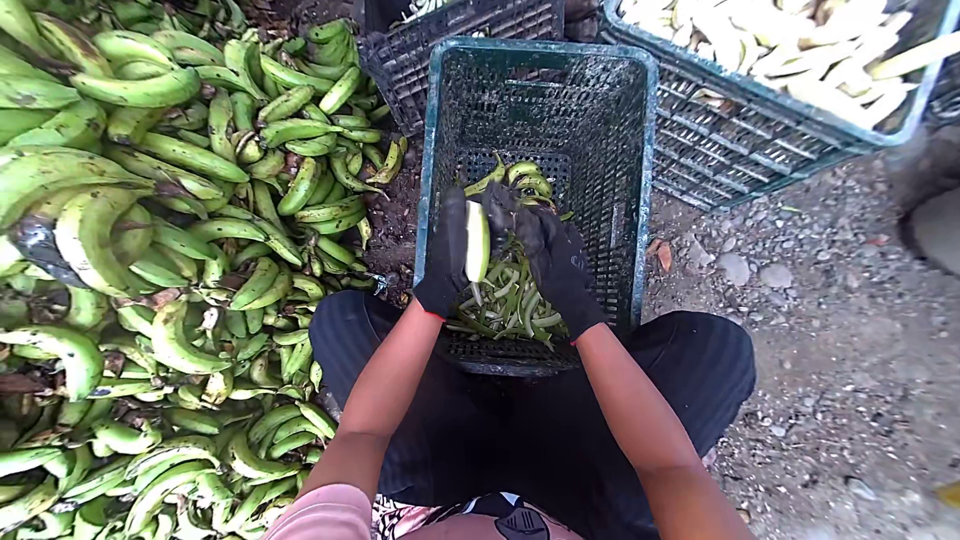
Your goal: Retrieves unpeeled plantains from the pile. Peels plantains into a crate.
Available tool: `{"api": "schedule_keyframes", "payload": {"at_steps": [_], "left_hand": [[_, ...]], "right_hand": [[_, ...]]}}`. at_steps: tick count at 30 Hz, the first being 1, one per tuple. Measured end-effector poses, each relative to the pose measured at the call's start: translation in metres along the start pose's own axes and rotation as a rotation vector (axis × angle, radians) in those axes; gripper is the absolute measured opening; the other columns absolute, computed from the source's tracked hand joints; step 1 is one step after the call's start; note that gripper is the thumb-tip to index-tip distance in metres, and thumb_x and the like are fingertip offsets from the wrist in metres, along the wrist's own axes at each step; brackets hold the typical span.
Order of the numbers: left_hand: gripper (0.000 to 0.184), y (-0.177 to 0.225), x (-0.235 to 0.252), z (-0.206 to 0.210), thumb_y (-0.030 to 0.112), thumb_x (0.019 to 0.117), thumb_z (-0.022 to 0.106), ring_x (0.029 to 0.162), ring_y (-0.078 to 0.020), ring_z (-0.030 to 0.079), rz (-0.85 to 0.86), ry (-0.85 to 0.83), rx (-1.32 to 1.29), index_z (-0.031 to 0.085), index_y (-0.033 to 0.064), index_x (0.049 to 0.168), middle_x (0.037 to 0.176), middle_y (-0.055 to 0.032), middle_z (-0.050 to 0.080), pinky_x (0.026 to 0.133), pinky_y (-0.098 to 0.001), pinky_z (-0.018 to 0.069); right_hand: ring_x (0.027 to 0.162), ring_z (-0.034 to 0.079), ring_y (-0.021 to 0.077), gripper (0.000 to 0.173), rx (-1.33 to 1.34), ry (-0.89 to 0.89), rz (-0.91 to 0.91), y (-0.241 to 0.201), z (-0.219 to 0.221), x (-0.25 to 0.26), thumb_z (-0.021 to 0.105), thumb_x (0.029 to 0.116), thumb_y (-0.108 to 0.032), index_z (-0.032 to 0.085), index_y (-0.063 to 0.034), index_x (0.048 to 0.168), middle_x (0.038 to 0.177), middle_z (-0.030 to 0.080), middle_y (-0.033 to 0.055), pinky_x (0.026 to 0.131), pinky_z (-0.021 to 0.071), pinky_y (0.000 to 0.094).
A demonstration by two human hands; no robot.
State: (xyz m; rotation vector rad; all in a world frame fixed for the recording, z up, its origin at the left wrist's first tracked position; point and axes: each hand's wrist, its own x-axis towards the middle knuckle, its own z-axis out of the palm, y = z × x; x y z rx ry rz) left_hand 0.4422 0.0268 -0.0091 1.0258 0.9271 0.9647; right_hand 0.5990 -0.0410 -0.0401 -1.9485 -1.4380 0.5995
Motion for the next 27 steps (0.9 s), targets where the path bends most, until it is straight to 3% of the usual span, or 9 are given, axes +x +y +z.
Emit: {"api": "schedule_keyframes", "payload": {"at_steps": [2,4,6,9,11,14,18,24,27], "left_hand": [[0.046,0.008,0.005,-0.011,0.042,0.1112,0.020,0.069,-0.0134,0.065,-0.097,0.080,-0.246,0.052,0.0096,0.116,0.080,-0.0036,0.064,0.063,-0.0310,0.0581],[0.043,0.013,0.010,-0.022,0.040,0.1104,0.023,0.058,-0.0133,0.062,-0.233,0.132,-0.448,0.053,0.0102,0.101,0.072,-0.0048,0.062,0.053,-0.0265,0.0547],[0.038,0.016,0.010,-0.030,0.036,0.1099,0.026,0.056,-0.0127,0.062,-0.302,0.125,-0.567,0.051,0.0103,0.101,0.073,-0.0056,0.061,0.049,-0.0231,0.0539],[0.032,0.021,0.004,-0.023,0.033,0.1097,0.027,0.061,-0.0141,0.063,-0.295,0.177,-0.477,0.050,0.0113,0.106,0.076,-0.0053,0.062,0.054,-0.0272,0.0556],[0.036,0.021,0.000,-0.016,0.036,0.1108,0.026,0.065,-0.0155,0.066,-0.263,0.184,-0.346,0.051,0.0103,0.112,0.079,-0.0058,0.065,0.057,-0.0308,0.0578],[0.043,0.010,0.001,-0.014,0.036,0.1123,0.027,0.067,-0.0124,0.065,-0.100,0.195,-0.070,0.055,0.0044,0.116,0.081,-0.0049,0.064,0.061,-0.0302,0.0581],[0.057,-0.001,0.003,-0.013,0.030,0.1109,0.016,0.109,-0.0177,0.063,0.216,0.047,0.482,0.061,-0.0016,0.128,0.118,-0.0159,0.066,0.098,-0.0386,0.0503],[0.058,0.004,-0.007,-0.003,0.030,0.1086,0.020,0.132,-0.0175,0.053,0.365,-0.121,0.632,0.049,-0.0033,0.145,0.144,-0.0201,0.055,0.113,-0.0333,0.0396],[0.055,0.005,-0.013,-0.001,0.030,0.1094,0.029,0.135,-0.0114,0.050,0.360,-0.206,0.538,0.044,-0.0045,0.149,0.150,-0.0188,0.049,0.114,-0.0272,0.0385]], "right_hand": [[0.118,0.058,0.0500,0.072,-0.137,0.067,-0.243,-0.001,0.006,-0.010,0.035,0.0987,-0.067,0.058,-0.0171,0.145,0.129,0.061,0.0284,0.091,0.0447,0.0692],[0.114,0.058,0.0492,0.075,-0.220,0.129,-0.434,0.000,0.010,-0.020,0.033,0.0985,-0.072,0.057,-0.0199,0.146,0.128,0.059,0.0275,0.090,0.0424,0.0682],[0.115,0.058,0.0476,0.073,-0.254,0.197,-0.500,0.001,0.017,-0.023,0.037,0.0973,-0.073,0.058,-0.0221,0.146,0.129,0.060,0.0257,0.095,0.0401,0.0676],[0.119,0.056,0.0470,0.071,-0.235,0.191,-0.431,-0.005,0.015,-0.024,0.035,0.0994,-0.071,0.056,-0.0220,0.147,0.132,0.058,0.0243,0.094,0.0407,0.0670],[0.117,0.058,0.0486,0.071,-0.201,0.131,-0.312,-0.015,0.010,-0.019,0.032,0.0978,-0.071,0.062,-0.0237,0.143,0.129,0.062,0.0247,0.088,0.0421,0.0686],[0.116,0.058,0.0477,0.067,-0.164,0.010,-0.157,-0.019,0.004,-0.014,0.033,0.0973,-0.070,0.062,-0.0295,0.142,0.126,0.063,0.0243,0.085,0.0437,0.0680],[0.120,0.059,0.0403,0.060,0.016,-0.095,0.003,-0.012,-0.002,-0.006,0.032,0.1027,-0.061,0.060,-0.0269,0.144,0.131,0.063,0.0196,0.090,0.0458,0.0669],[0.123,0.061,0.0242,0.058,0.292,-0.117,0.044,-0.009,-0.004,-0.004,0.032,0.1069,-0.052,0.065,-0.0150,0.137,0.130,0.067,0.0113,0.103,0.0465,0.0544],[0.111,0.064,0.0196,0.057,0.354,-0.111,0.034,-0.010,-0.010,-0.004,0.031,0.1082,-0.048,0.067,-0.0086,0.126,0.116,0.069,0.0111,0.095,0.0497,0.0498]]}}
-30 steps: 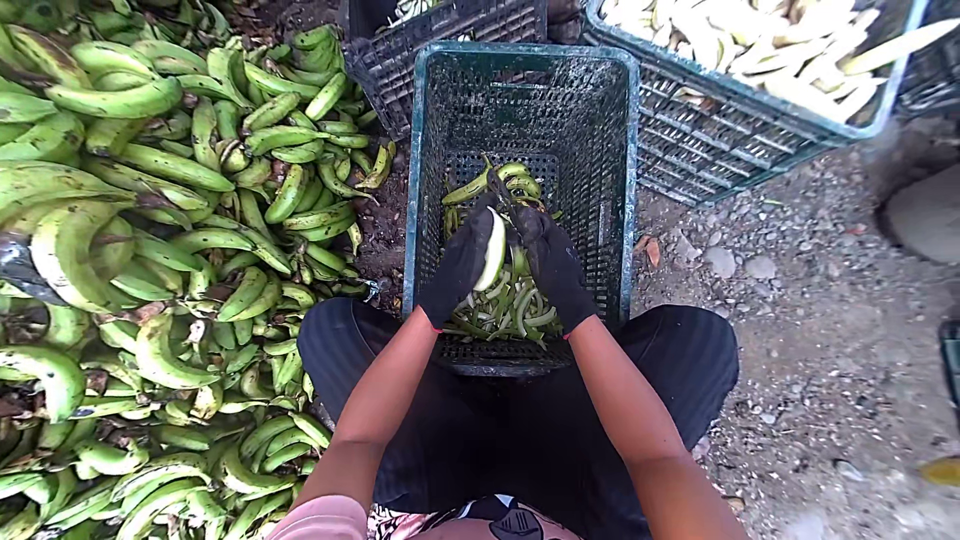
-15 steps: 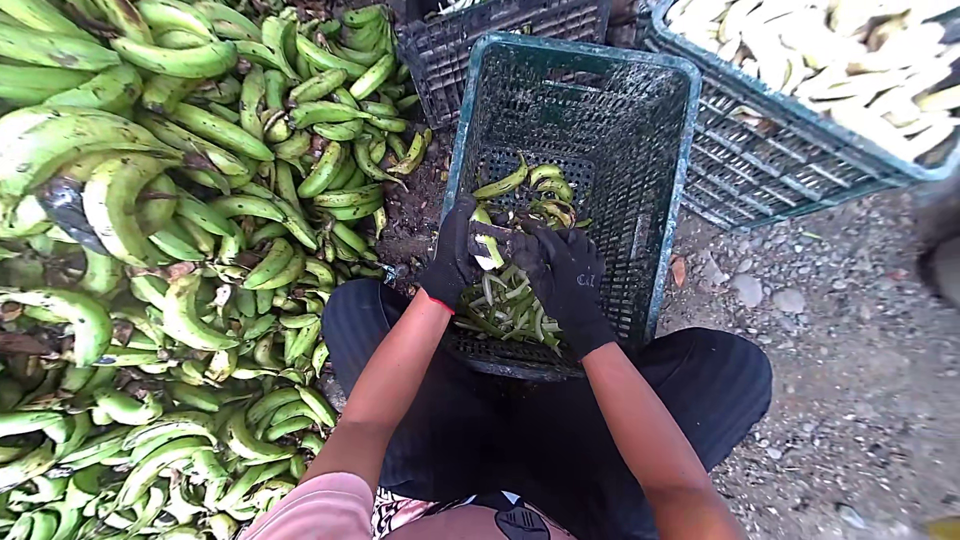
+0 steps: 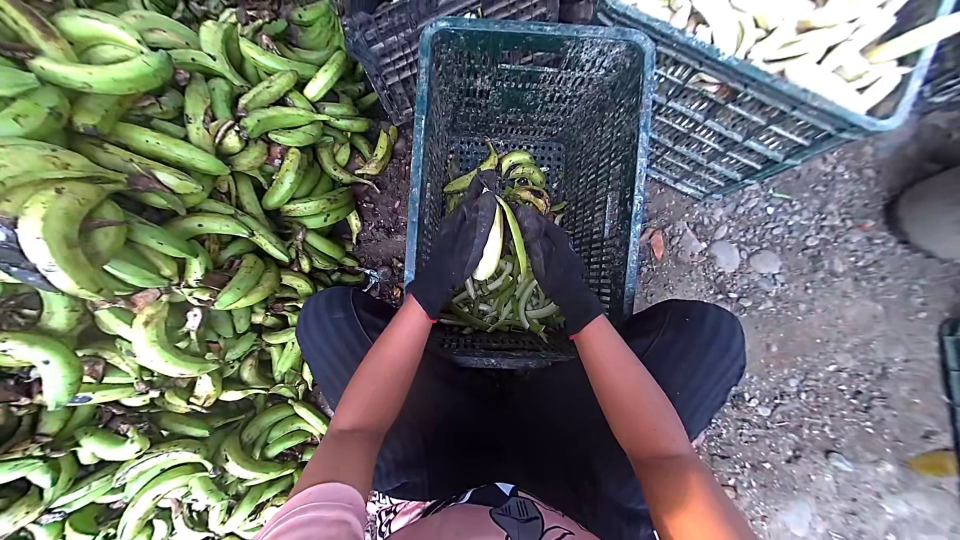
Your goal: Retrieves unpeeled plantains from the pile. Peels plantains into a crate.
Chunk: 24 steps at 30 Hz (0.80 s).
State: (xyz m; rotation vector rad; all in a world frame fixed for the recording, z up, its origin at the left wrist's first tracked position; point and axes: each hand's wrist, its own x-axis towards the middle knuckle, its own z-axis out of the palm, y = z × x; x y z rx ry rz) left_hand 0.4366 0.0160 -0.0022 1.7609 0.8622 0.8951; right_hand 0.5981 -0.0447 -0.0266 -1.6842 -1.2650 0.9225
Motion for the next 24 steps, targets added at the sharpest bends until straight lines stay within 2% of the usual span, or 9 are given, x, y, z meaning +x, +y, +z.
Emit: {"api": "schedule_keyframes", "payload": {"at_steps": [3,5,7,9,12,15,18,22,24], "left_hand": [[0.057,0.004,-0.007,0.002,0.030,0.1080,0.034,0.134,-0.0191,0.054,0.028,-0.098,0.091,0.043,-0.0088,0.148,0.148,-0.0236,0.051,0.114,-0.0347,0.0412],[0.055,0.009,-0.010,0.003,0.027,0.1086,0.033,0.129,-0.0158,0.057,-0.039,-0.125,-0.015,0.040,-0.0072,0.151,0.144,-0.0188,0.057,0.110,-0.0318,0.0448],[0.056,0.003,0.000,0.002,0.035,0.1069,0.023,0.080,-0.0138,0.069,-0.140,-0.029,-0.278,0.043,0.0007,0.146,0.098,-0.0081,0.071,0.072,-0.0316,0.0600],[0.058,-0.002,0.007,-0.008,0.046,0.1071,0.015,0.064,-0.0125,0.066,-0.230,0.081,-0.571,0.053,0.0069,0.125,0.079,-0.0037,0.068,0.057,-0.0288,0.0586],[0.055,-0.011,0.009,-0.026,0.043,0.1094,0.019,0.073,-0.0134,0.067,-0.365,0.189,-0.831,0.059,0.0058,0.116,0.089,-0.0062,0.070,0.064,-0.0292,0.0589],[0.053,-0.005,0.010,-0.034,0.041,0.1107,0.018,0.058,-0.0116,0.062,-0.537,0.248,-0.867,0.058,0.0051,0.110,0.079,-0.0062,0.067,0.052,-0.0240,0.0536],[0.044,0.000,0.008,-0.032,0.037,0.1113,0.021,0.059,-0.0116,0.062,-0.545,0.292,-0.795,0.054,0.0080,0.110,0.080,-0.0049,0.067,0.053,-0.0258,0.0553],[0.055,0.001,0.007,-0.029,0.036,0.1122,0.020,0.096,-0.0117,0.064,-0.342,0.338,-0.162,0.061,0.0012,0.128,0.110,-0.0100,0.067,0.088,-0.0331,0.0535],[0.057,0.001,0.004,-0.025,0.037,0.1119,0.018,0.093,-0.0105,0.064,-0.268,0.286,-0.048,0.060,0.0016,0.126,0.105,-0.0093,0.065,0.085,-0.0318,0.0553]], "right_hand": [[0.107,0.065,0.0201,0.057,0.035,0.017,0.032,0.006,-0.001,0.005,0.030,0.1084,-0.048,0.066,-0.0073,0.126,0.113,0.069,0.0119,0.094,0.0517,0.0485],[0.105,0.065,0.0189,0.053,0.054,0.085,0.004,0.011,0.001,0.006,0.033,0.1088,-0.044,0.065,-0.0055,0.126,0.112,0.068,0.0122,0.093,0.0510,0.0457],[0.116,0.062,0.0246,0.057,-0.006,0.149,-0.083,0.013,0.001,0.001,0.035,0.1066,-0.046,0.060,-0.0046,0.137,0.124,0.066,0.0172,0.101,0.0478,0.0473],[0.119,0.060,0.0376,0.069,-0.204,0.174,-0.196,0.014,0.002,-0.001,0.032,0.1037,-0.059,0.060,-0.0085,0.140,0.127,0.063,0.0232,0.099,0.0467,0.0590],[0.112,0.062,0.0455,0.083,-0.454,0.181,-0.450,0.017,0.009,-0.006,0.024,0.0960,-0.078,0.065,-0.0188,0.138,0.122,0.065,0.0250,0.087,0.0469,0.0662],[0.108,0.063,0.0449,0.087,-0.518,0.220,-0.590,0.019,0.017,-0.011,0.024,0.0941,-0.082,0.067,-0.0192,0.135,0.119,0.067,0.0244,0.089,0.0452,0.0643],[0.106,0.063,0.0441,0.084,-0.525,0.226,-0.534,0.015,0.020,-0.014,0.024,0.0947,-0.081,0.068,-0.0214,0.135,0.117,0.067,0.0236,0.086,0.0455,0.0627],[0.111,0.060,0.0471,0.073,-0.464,0.040,-0.209,0.003,0.016,-0.018,0.034,0.0965,-0.073,0.065,-0.0226,0.139,0.123,0.063,0.0261,0.084,0.0463,0.0679],[0.113,0.060,0.0453,0.069,-0.429,0.030,-0.138,0.003,0.015,-0.015,0.037,0.0971,-0.070,0.064,-0.0225,0.141,0.124,0.063,0.0254,0.085,0.0475,0.0659]]}}
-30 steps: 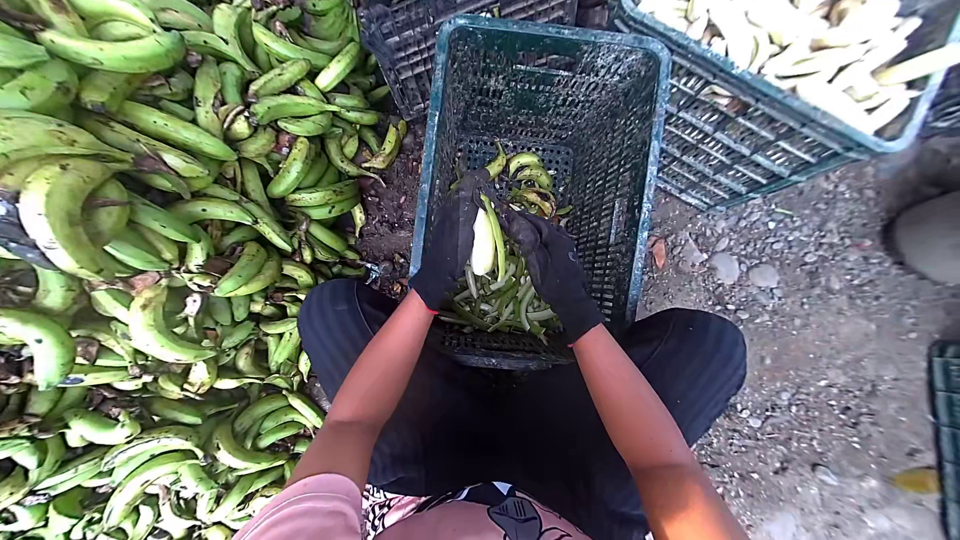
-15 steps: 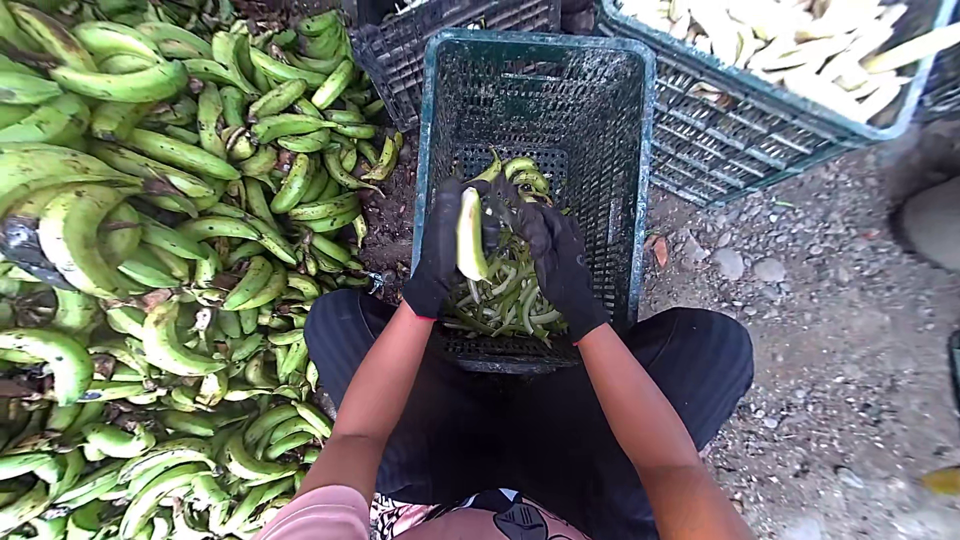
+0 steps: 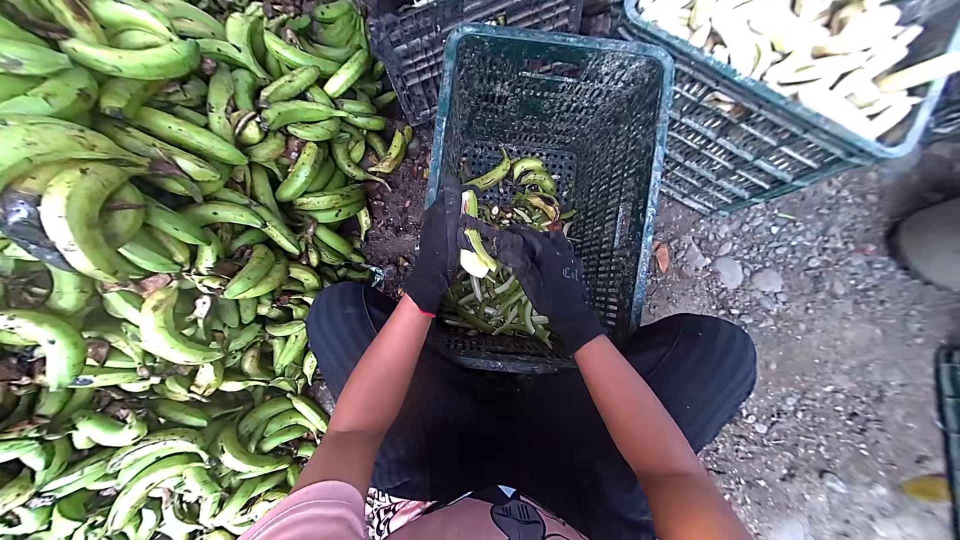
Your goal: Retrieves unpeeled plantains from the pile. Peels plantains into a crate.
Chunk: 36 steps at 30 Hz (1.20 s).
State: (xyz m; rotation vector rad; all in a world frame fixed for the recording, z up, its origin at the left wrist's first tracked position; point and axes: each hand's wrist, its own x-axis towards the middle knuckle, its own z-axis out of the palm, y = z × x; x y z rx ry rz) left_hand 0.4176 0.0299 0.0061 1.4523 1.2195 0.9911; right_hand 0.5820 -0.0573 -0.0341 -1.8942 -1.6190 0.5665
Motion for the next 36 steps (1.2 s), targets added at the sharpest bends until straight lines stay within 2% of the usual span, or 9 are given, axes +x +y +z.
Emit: {"api": "schedule_keyframes", "payload": {"at_steps": [5,7,10,18,22,28,30,33,36], "left_hand": [[0.053,0.010,-0.015,0.013,0.028,0.1115,0.022,0.112,-0.0232,0.063,0.101,-0.140,0.269,0.057,-0.0045,0.133,0.120,-0.0216,0.065,0.101,-0.0435,0.0489],[0.051,0.010,-0.022,0.019,0.031,0.1110,0.026,0.104,-0.0142,0.064,0.080,-0.184,0.170,0.060,-0.0005,0.134,0.116,-0.0146,0.067,0.095,-0.0347,0.0521],[0.057,0.001,-0.008,0.013,0.039,0.1107,0.017,0.079,-0.0117,0.065,0.025,-0.258,-0.064,0.056,0.0042,0.134,0.096,-0.0066,0.067,0.074,-0.0335,0.0585],[0.065,0.006,0.009,-0.015,0.039,0.1100,0.008,0.067,-0.0123,0.067,-0.028,-0.289,-0.280,0.056,0.0024,0.134,0.079,-0.0031,0.069,0.064,-0.0290,0.0599],[0.059,0.009,0.000,-0.006,0.035,0.1118,0.013,0.094,-0.0078,0.066,0.028,-0.280,-0.038,0.057,0.0021,0.135,0.112,-0.0065,0.068,0.086,-0.0296,0.0568],[0.059,0.011,-0.012,0.002,0.041,0.1101,0.012,0.063,-0.0160,0.066,0.016,-0.435,-0.212,0.052,0.0062,0.137,0.079,-0.0053,0.067,0.058,-0.0323,0.0603],[0.054,0.008,-0.010,-0.002,0.038,0.1103,0.021,0.071,-0.0158,0.067,0.095,-0.450,-0.143,0.049,0.0079,0.145,0.091,-0.0064,0.068,0.064,-0.0335,0.0609],[0.057,0.002,-0.008,-0.010,0.042,0.1063,0.047,0.116,-0.0174,0.065,0.053,-0.522,0.278,0.042,0.0133,0.155,0.141,-0.0110,0.060,0.101,-0.0416,0.0532],[0.061,-0.027,-0.005,-0.011,0.052,0.1008,0.056,0.105,-0.0324,0.067,-0.102,-0.767,0.693,0.052,0.0107,0.145,0.118,-0.0189,0.068,0.095,-0.0587,0.0518]], "right_hand": [[0.118,0.063,0.0343,0.054,0.254,-0.035,0.143,0.005,-0.005,0.011,0.038,0.1070,-0.047,0.065,-0.0088,0.135,0.125,0.067,0.0194,0.098,0.0475,0.0603],[0.108,0.065,0.0274,0.053,0.356,0.011,0.147,0.007,-0.009,0.011,0.036,0.1080,-0.044,0.065,-0.0037,0.127,0.115,0.068,0.0171,0.094,0.0502,0.0529],[0.124,0.060,0.0296,0.066,0.338,0.024,0.062,0.009,-0.017,0.006,0.035,0.1042,-0.057,0.061,-0.0073,0.138,0.131,0.064,0.0185,0.105,0.0451,0.0544],[0.109,0.062,0.0433,0.084,-0.104,0.033,-0.279,0.015,-0.024,0.001,0.031,0.0891,-0.085,0.068,-0.0266,0.136,0.120,0.066,0.0214,0.086,0.0460,0.0652],[0.115,0.060,0.0463,0.068,-0.045,0.032,0.000,0.002,-0.021,0.005,0.039,0.0976,-0.068,0.063,-0.0219,0.141,0.126,0.062,0.0246,0.085,0.0466,0.0679],[0.117,0.063,0.0240,0.054,0.376,0.009,0.205,0.016,-0.037,0.008,0.038,0.1052,-0.050,0.063,-0.0130,0.135,0.125,0.067,0.0118,0.098,0.0482,0.0542],[0.112,0.064,0.0234,0.058,0.352,0.031,0.204,0.017,-0.048,0.002,0.035,0.1029,-0.054,0.064,-0.0135,0.133,0.120,0.068,0.0110,0.094,0.0486,0.0551],[0.106,0.068,0.0315,0.065,0.129,0.057,0.222,0.024,-0.069,-0.003,0.034,0.1025,-0.065,0.068,-0.0166,0.129,0.112,0.072,0.0134,0.089,0.0503,0.0627],[0.097,0.069,0.0347,0.066,-0.002,0.076,0.237,0.035,-0.090,-0.017,0.035,0.1013,-0.067,0.070,-0.0155,0.123,0.103,0.073,0.0139,0.082,0.0508,0.0649]]}}
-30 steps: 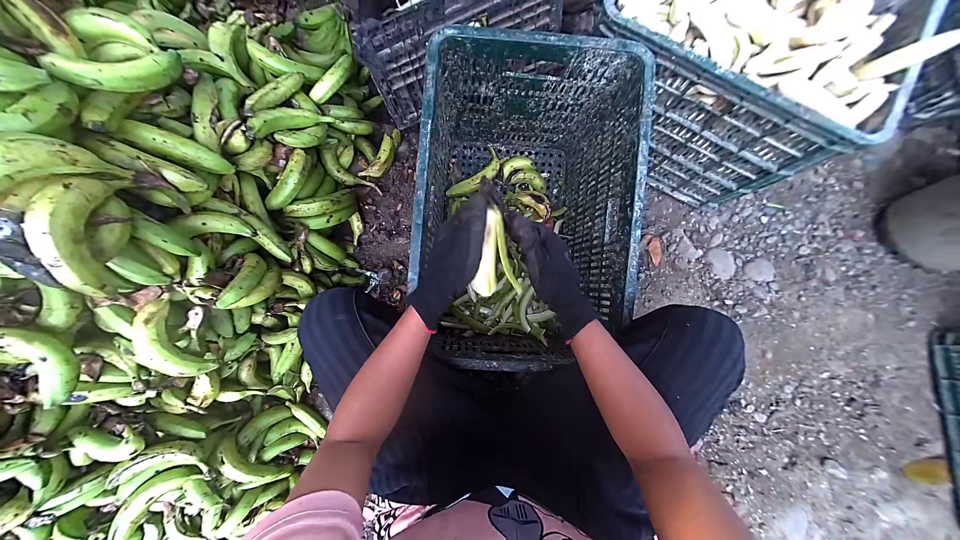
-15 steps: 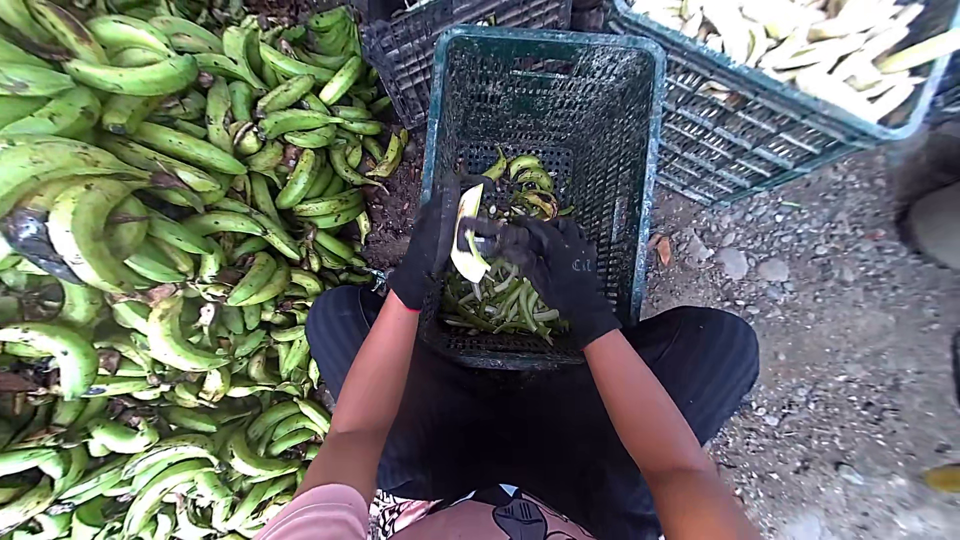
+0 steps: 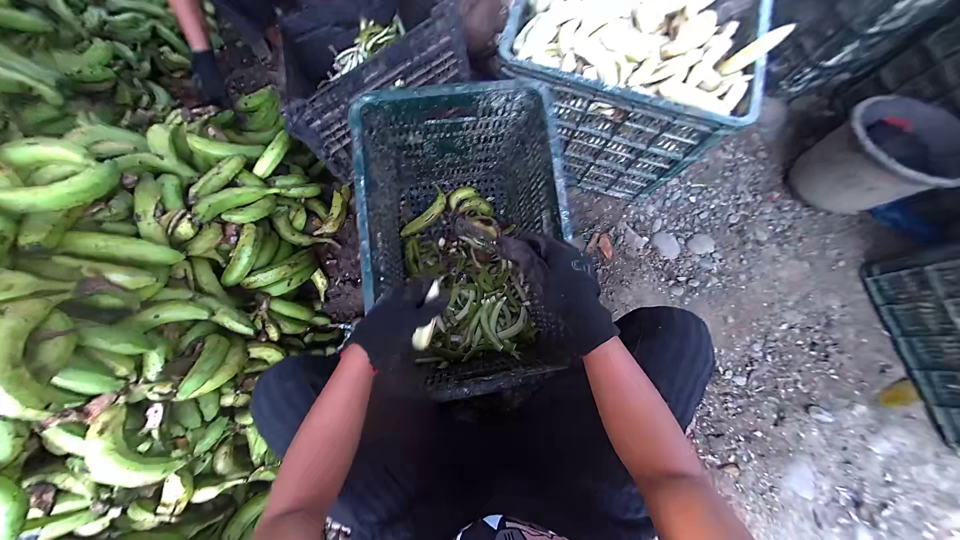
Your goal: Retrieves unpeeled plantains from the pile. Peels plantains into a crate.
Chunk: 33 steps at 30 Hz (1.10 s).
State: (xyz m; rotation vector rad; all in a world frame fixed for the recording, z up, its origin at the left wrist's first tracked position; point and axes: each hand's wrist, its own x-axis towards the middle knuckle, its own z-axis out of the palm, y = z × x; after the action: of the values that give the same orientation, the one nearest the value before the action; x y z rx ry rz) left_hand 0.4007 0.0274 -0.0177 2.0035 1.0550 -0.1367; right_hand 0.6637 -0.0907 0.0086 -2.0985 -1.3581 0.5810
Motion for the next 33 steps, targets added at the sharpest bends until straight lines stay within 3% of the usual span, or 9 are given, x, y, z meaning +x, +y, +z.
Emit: {"api": "schedule_keyframes", "payload": {"at_steps": [4,8,10,12,15,22,25,29,33], "left_hand": [[0.051,0.017,0.016,0.015,0.046,0.1024,0.056,0.106,-0.0377,0.063,-0.119,-0.395,0.215,0.065,0.0002,0.121,0.112,-0.0239,0.066,0.095,-0.0606,0.0465],[0.043,0.088,0.071,-0.027,0.030,0.1102,0.042,0.096,-0.0246,0.066,0.103,-0.100,-0.335,0.060,-0.0061,0.126,0.109,-0.0196,0.067,0.089,-0.0443,0.0546],[0.052,0.145,0.100,-0.055,0.038,0.1105,0.023,0.096,-0.0164,0.069,0.310,-0.052,-0.798,0.051,0.0002,0.131,0.109,-0.0095,0.069,0.088,-0.0356,0.0580],[0.060,0.194,0.116,-0.069,0.051,0.1085,0.021,0.106,-0.0240,0.069,0.409,-0.070,-1.085,0.043,0.0045,0.141,0.119,-0.0138,0.067,0.093,-0.0417,0.0577],[0.062,0.216,0.119,-0.059,0.053,0.1078,0.024,0.104,-0.0239,0.068,0.353,-0.068,-0.935,0.036,0.0058,0.146,0.122,-0.0158,0.064,0.090,-0.0398,0.0575],[0.062,0.064,0.028,-0.084,0.057,0.1062,0.031,0.108,-0.0228,0.068,0.061,0.080,-0.550,0.045,0.0122,0.147,0.127,-0.0115,0.064,0.092,-0.0419,0.0569],[0.053,-0.020,-0.050,-0.113,0.050,0.1067,0.034,0.104,-0.0214,0.070,-0.044,0.379,-0.711,0.050,0.0144,0.142,0.119,-0.0066,0.069,0.089,-0.0410,0.0588],[0.044,-0.102,-0.168,-0.101,0.046,0.1065,0.036,0.094,-0.0173,0.070,-0.128,0.828,-0.992,0.054,0.0150,0.133,0.106,-0.0012,0.069,0.086,-0.0382,0.0595],[0.045,-0.160,-0.247,-0.037,0.043,0.1074,0.036,0.090,-0.0198,0.069,-0.425,1.081,-1.151,0.048,0.0099,0.136,0.107,-0.0083,0.069,0.079,-0.0383,0.0586]], "right_hand": [[0.076,0.067,0.0324,0.072,0.121,0.120,0.082,0.021,-0.033,-0.029,0.030,0.0995,-0.073,0.067,-0.0168,0.124,0.090,0.069,0.0132,0.064,0.0523,0.0598],[0.081,0.066,0.0304,0.064,0.261,0.207,0.151,0.041,-0.051,-0.036,0.035,0.1037,-0.063,0.066,-0.0093,0.121,0.093,0.068,0.0143,0.071,0.0522,0.0579],[0.078,0.066,0.0227,0.059,0.415,0.221,0.159,0.049,-0.046,-0.039,0.036,0.1053,-0.058,0.063,-0.0094,0.123,0.093,0.069,0.0106,0.070,0.0547,0.0493],[0.074,0.064,0.0142,0.059,0.549,0.241,0.153,0.053,-0.040,-0.036,0.035,0.1048,-0.059,0.063,-0.0108,0.123,0.090,0.068,0.0046,0.068,0.0555,0.0394],[0.075,0.064,0.0100,0.056,0.632,0.233,0.090,0.050,-0.037,-0.027,0.035,0.1060,-0.053,0.063,-0.0079,0.122,0.090,0.067,0.0029,0.071,0.0565,0.0341],[0.084,0.067,0.0148,0.062,0.623,0.028,-0.014,0.032,-0.014,-0.022,0.034,0.1039,-0.059,0.064,-0.0093,0.126,0.099,0.070,0.0062,0.077,0.0578,0.0393],[0.080,0.066,0.0125,0.061,0.711,-0.158,-0.070,0.021,0.011,-0.021,0.032,0.1065,-0.054,0.059,-0.0078,0.135,0.100,0.070,0.0054,0.074,0.0576,0.0335],[0.081,0.065,0.0101,0.056,0.756,-0.518,0.039,-0.019,0.042,-0.031,0.037,0.1075,-0.049,0.052,-0.0100,0.146,0.122,0.066,0.0059,0.069,0.0567,0.0281],[0.072,0.065,0.0143,0.049,0.546,-0.656,0.156,-0.045,0.087,-0.038,0.041,0.1097,-0.041,0.052,-0.0038,0.139,0.098,0.066,0.0076,0.067,0.0590,0.0336]]}}
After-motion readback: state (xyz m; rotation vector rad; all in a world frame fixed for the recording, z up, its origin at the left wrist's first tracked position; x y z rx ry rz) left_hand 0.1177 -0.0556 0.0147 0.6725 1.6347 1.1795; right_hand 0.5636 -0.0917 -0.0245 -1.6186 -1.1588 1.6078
